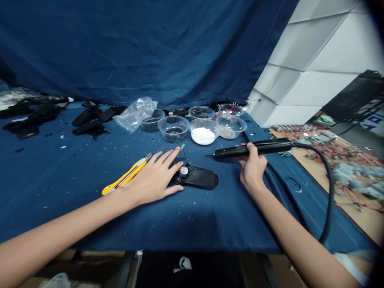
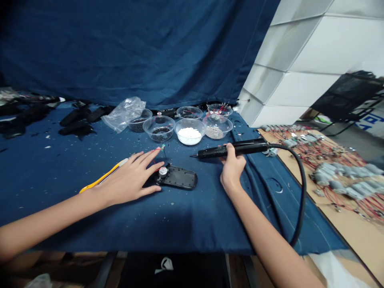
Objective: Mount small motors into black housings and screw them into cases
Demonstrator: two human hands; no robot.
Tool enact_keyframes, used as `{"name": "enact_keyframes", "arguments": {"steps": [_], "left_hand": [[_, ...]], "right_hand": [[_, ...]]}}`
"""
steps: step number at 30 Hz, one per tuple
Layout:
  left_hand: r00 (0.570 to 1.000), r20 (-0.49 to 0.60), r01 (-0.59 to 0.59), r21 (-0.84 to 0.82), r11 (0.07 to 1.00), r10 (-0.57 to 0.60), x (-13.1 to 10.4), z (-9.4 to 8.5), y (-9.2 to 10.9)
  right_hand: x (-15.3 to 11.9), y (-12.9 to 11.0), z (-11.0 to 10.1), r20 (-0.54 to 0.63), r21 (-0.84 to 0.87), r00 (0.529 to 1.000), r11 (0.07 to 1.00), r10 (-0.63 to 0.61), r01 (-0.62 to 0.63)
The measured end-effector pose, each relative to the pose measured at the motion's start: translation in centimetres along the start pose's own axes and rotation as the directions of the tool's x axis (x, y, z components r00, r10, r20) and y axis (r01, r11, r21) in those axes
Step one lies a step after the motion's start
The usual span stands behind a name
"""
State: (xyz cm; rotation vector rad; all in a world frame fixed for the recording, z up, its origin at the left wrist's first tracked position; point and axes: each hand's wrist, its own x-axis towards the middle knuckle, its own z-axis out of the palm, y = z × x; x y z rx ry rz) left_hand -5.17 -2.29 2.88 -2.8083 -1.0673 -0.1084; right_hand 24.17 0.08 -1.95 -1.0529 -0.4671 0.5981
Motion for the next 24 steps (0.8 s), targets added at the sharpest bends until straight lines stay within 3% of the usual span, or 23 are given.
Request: {"name": "enact_keyframes", "arguments": {"steps": [3,6,9,12,16,20,24], "left_hand": [[0.995,0.079,0.065,-0.022,0.998,-0.063,-0.2,0.2,0.0],[0.993,0.031,0.114,-0.029,0.993,-0.113,-0.3,0.1,0.0],[0.996,-0.048,0.065,-0.087,0.994,-0.069,0.2,-0.1,-0.1],[1.000,-0.021,-0.019,-0.191,0.981,0.015,1.0,0.1,-0.3],[1.000,0.020,-0.015,-0.325,0.946,0.022,1.8,1.2,-0.7],[1.000,0.006,0.029,-0.443,0.896,-0.029,1.9,2.4,-0.7],[0.998,-0.004,0.053,-0.485,0.873,-0.062,1.6,2.8,0.0]], "right_hand": [[0.0,0.0,0.0,-0.009,0.003,1.000,1.000,0.010,-0.010],[0.1,-0.1,0.1,-0.017,0.006,1.000,1.000,0.013,-0.013],[0.1,-0.2,0.1,-0.020,0.012,1.000,1.000,0.004,-0.004],[0.1,-0.3,0.1,-0.029,0.015,1.000,1.000,0.000,0.000],[0.0,-0.7,0.0,-0.043,0.021,0.998,0.999,-0.038,0.039],[0.1,-2.1,0.6,-0.090,0.068,0.983,0.983,-0.163,0.169],[-0.4,-4.8,2.9,-0.101,0.189,0.971,0.954,-0.217,0.233]]}}
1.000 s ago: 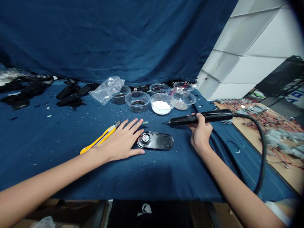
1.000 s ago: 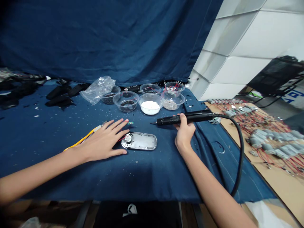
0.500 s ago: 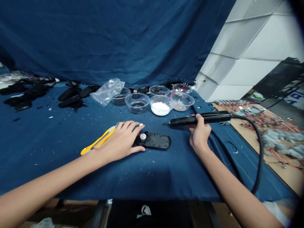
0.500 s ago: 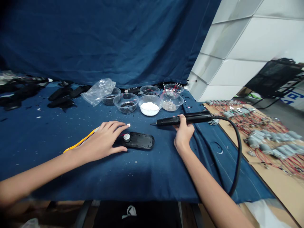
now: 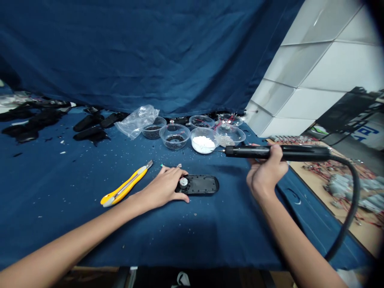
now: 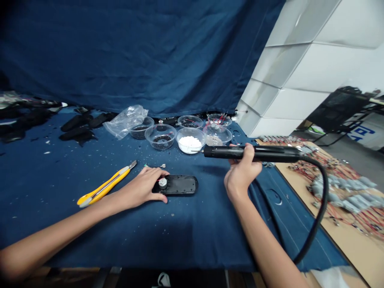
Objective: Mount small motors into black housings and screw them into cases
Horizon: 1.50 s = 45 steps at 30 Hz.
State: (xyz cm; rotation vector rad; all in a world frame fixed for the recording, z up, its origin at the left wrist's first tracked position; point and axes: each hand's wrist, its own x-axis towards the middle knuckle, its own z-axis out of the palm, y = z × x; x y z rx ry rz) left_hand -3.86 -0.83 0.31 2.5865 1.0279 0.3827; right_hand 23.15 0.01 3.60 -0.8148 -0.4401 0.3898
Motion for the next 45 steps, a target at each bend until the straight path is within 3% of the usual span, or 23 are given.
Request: {"name": "enact_keyframes", "arguments": {"steps": [3,5,9,10,12,14,16,18,20,22,26,29,38,45], "left_hand": [[1.000,0.007,0.001,0.018,1.000,-0.001,-0.1,-0.8,0.5],[1.000,-0.016,-0.001,0.015,1.000,0.001,0.6,-2.5,0.1],[0.961,-0.266,0.095,0.040,0.995,-0.081,5.5,-7.0,-4.1],[0.962,-0.244,0.148,0.072,0.986,-0.126,7.3,-7.9,-5.6],[0.981,-0.027,0.196,0.086,0.977,-0.194,10.9,-8.9,-8.4],[0.972,0.124,0.191,0.069,0.979,-0.198,14.0,-9.2,-10.4],[0.964,0.182,0.188,0.056,0.981,-0.195,16.2,-9.6,-11.5],[0.969,0.134,0.200,0.055,0.978,-0.206,17.3,-10.5,-12.4],[0.966,0.000,0.259,0.070,0.963,-0.260,17.4,-11.8,-13.9],[0.912,-0.131,0.403,0.112,0.908,-0.389,16.9,-13.0,-16.0],[0.864,0.072,0.484,0.159,0.861,-0.499,15.3,-12.8,-20.5],[0.843,0.176,0.489,0.142,0.861,-0.508,14.7,-11.5,-22.0],[0.840,0.033,0.537,0.089,0.839,-0.541,14.5,-11.8,-20.8],[0.821,-0.171,0.555,0.010,0.832,-0.545,14.0,-11.8,-19.0]], "right_hand": [[-0.7,-1.4,2.3,0.005,0.116,0.995,0.989,0.097,-0.097],[-1.3,-1.6,3.1,0.004,0.144,0.989,0.979,0.148,-0.147],[-2.6,-0.9,2.6,-0.022,0.045,0.977,0.976,0.214,-0.213],[-2.9,-0.7,2.2,-0.027,0.009,0.973,0.974,0.229,-0.228],[-3.2,-0.3,1.5,-0.024,-0.050,0.970,0.969,0.241,-0.241],[-3.2,-0.3,1.0,-0.008,-0.078,0.974,0.971,0.228,-0.228],[-3.1,-0.5,0.8,0.002,-0.093,0.977,0.973,0.213,-0.212],[-2.9,-0.7,0.7,0.000,-0.102,0.979,0.974,0.205,-0.203],[-2.6,-0.9,0.6,-0.004,-0.101,0.980,0.975,0.200,-0.199],[-2.3,-1.0,0.5,-0.005,-0.101,0.980,0.975,0.200,-0.200],[-2.1,-1.0,0.4,-0.007,-0.107,0.980,0.975,0.198,-0.197],[-2.1,-0.9,0.5,-0.020,-0.103,0.981,0.975,0.195,-0.196],[-1.9,-0.1,0.3,-0.018,-0.105,0.980,0.974,0.198,-0.198],[-1.7,0.4,0.3,-0.043,-0.053,0.978,0.977,0.204,-0.206]]}}
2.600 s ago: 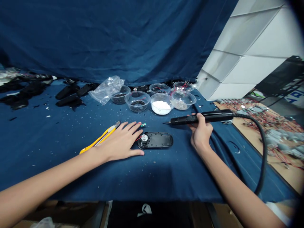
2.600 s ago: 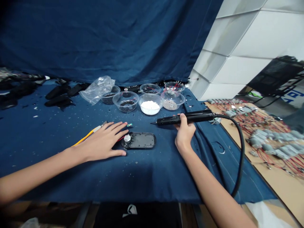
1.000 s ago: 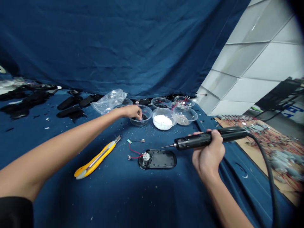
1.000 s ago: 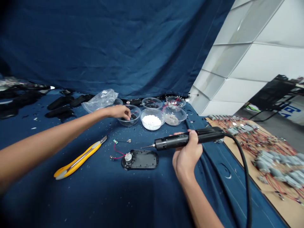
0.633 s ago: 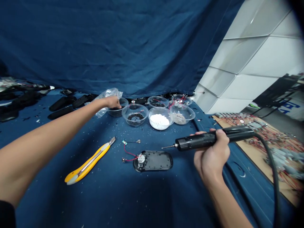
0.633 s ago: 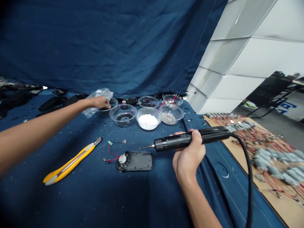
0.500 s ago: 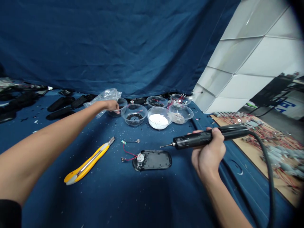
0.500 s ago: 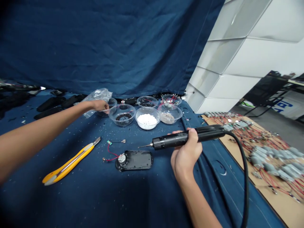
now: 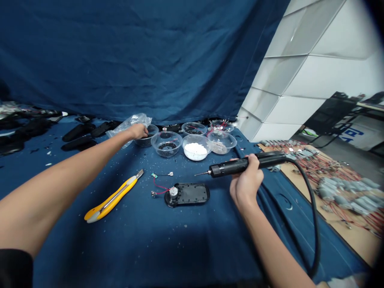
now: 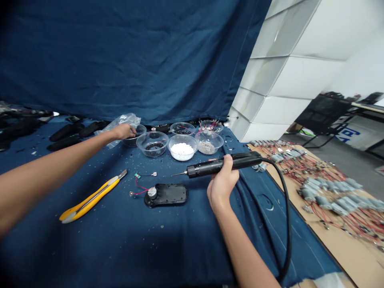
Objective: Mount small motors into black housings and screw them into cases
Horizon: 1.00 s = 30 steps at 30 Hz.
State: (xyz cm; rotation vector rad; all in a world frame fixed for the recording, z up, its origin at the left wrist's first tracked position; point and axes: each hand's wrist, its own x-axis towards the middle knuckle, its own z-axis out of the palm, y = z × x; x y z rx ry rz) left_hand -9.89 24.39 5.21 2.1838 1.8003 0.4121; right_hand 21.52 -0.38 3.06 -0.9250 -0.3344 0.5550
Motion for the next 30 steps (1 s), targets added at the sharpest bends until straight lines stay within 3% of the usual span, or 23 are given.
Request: {"name": "enact_keyframes", "arguments": {"steps": [4,6,8,9,11,14,19,25,30], "left_hand": [[0.977,-0.206,-0.080,-0.101,0.992,0.058,-4.1,0.0,2.8],[0.943,-0.308,-0.181,-0.168,0.969,0.122,-8.1,0.5,5.3],[0.890,-0.406,-0.359,-0.339,0.870,0.209,-13.1,1.5,8.1],[0.877,-0.432,-0.397,-0.405,0.823,0.210,-15.6,2.1,9.4],[0.893,-0.412,-0.400,-0.545,0.736,0.180,-19.9,3.5,11.7],[0.918,-0.377,-0.366,-0.682,0.633,0.125,-23.8,5.3,13.5],[0.943,-0.321,-0.312,-0.773,0.553,0.083,-24.9,6.8,13.7],[0.920,-0.381,-0.366,-0.748,0.553,0.093,-25.3,7.5,13.9],[0.937,-0.346,-0.318,-0.776,0.544,0.053,-25.2,7.7,13.9]], "right_hand": [[-0.1,-0.3,0.0,0.000,0.055,0.998,0.997,0.060,-0.060],[-0.3,-0.4,0.1,0.016,0.081,0.993,0.990,0.117,-0.118],[-0.6,-0.5,0.2,0.057,0.090,0.979,0.975,0.198,-0.202],[-0.8,-0.5,0.2,0.079,0.091,0.968,0.965,0.238,-0.245],[-1.2,-0.3,0.4,0.103,0.100,0.947,0.944,0.305,-0.315],[-1.9,0.0,0.5,0.102,0.117,0.920,0.913,0.379,-0.390],[-2.7,0.4,0.8,0.094,0.116,0.900,0.893,0.426,-0.435],[-3.0,0.5,0.9,0.079,0.122,0.891,0.883,0.446,-0.453],[-3.1,0.8,0.9,0.074,0.119,0.876,0.868,0.476,-0.482]]}}
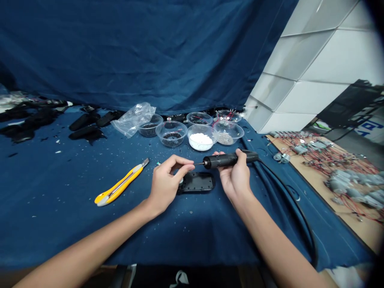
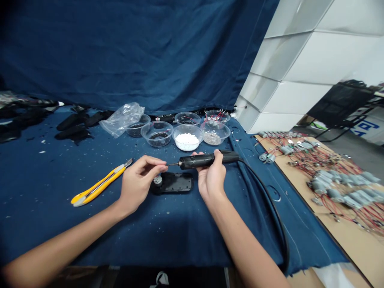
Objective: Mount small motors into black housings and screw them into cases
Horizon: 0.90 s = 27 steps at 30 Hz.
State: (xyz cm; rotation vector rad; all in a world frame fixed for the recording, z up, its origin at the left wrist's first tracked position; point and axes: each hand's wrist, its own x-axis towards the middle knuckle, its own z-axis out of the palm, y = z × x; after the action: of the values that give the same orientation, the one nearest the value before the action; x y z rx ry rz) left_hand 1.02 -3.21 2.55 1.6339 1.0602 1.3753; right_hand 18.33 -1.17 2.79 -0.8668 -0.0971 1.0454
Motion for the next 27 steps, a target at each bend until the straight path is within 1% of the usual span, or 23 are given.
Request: {"name": "enact_keyframes", "arguments": {"steps": [5,10,12,18,21,23,25,27], "left_hand": [[1.000,0.006,0.011,0.053,0.999,-0.011,0.2,0.1,-0.4],[0.997,-0.017,-0.076,0.111,0.991,0.079,0.2,0.2,-0.8],[0.995,-0.014,-0.091,0.134,0.987,0.094,0.2,0.2,-0.8],[0.998,0.039,-0.052,0.208,0.977,0.045,0.5,0.3,-0.7],[0.989,0.143,-0.076,0.267,0.961,0.039,1.0,-0.2,-1.0],[0.972,0.232,-0.112,0.319,0.941,0.038,1.5,-1.0,-1.2],[0.935,0.355,-0.149,0.392,0.908,0.000,1.9,-2.2,-1.4],[0.867,0.490,-0.176,0.474,0.863,-0.093,2.1,-3.1,-1.6]], "right_hand": [[0.1,0.3,-0.2,0.007,-0.006,1.000,1.000,-0.004,0.004],[0.0,0.5,-0.2,0.008,-0.015,0.999,0.999,0.041,-0.041],[0.0,0.5,-0.2,0.000,-0.015,0.999,0.998,0.053,-0.053],[0.3,0.9,-0.3,-0.028,-0.027,0.996,0.996,0.085,-0.085],[0.5,1.0,-0.5,-0.018,-0.037,0.995,0.995,0.093,-0.094],[0.5,0.8,-0.6,-0.008,-0.054,0.998,0.996,0.066,-0.066],[0.6,0.4,-0.7,0.003,-0.082,1.000,0.997,-0.015,0.015],[0.7,0.0,-0.8,0.034,-0.118,0.989,0.982,-0.143,0.146]]}}
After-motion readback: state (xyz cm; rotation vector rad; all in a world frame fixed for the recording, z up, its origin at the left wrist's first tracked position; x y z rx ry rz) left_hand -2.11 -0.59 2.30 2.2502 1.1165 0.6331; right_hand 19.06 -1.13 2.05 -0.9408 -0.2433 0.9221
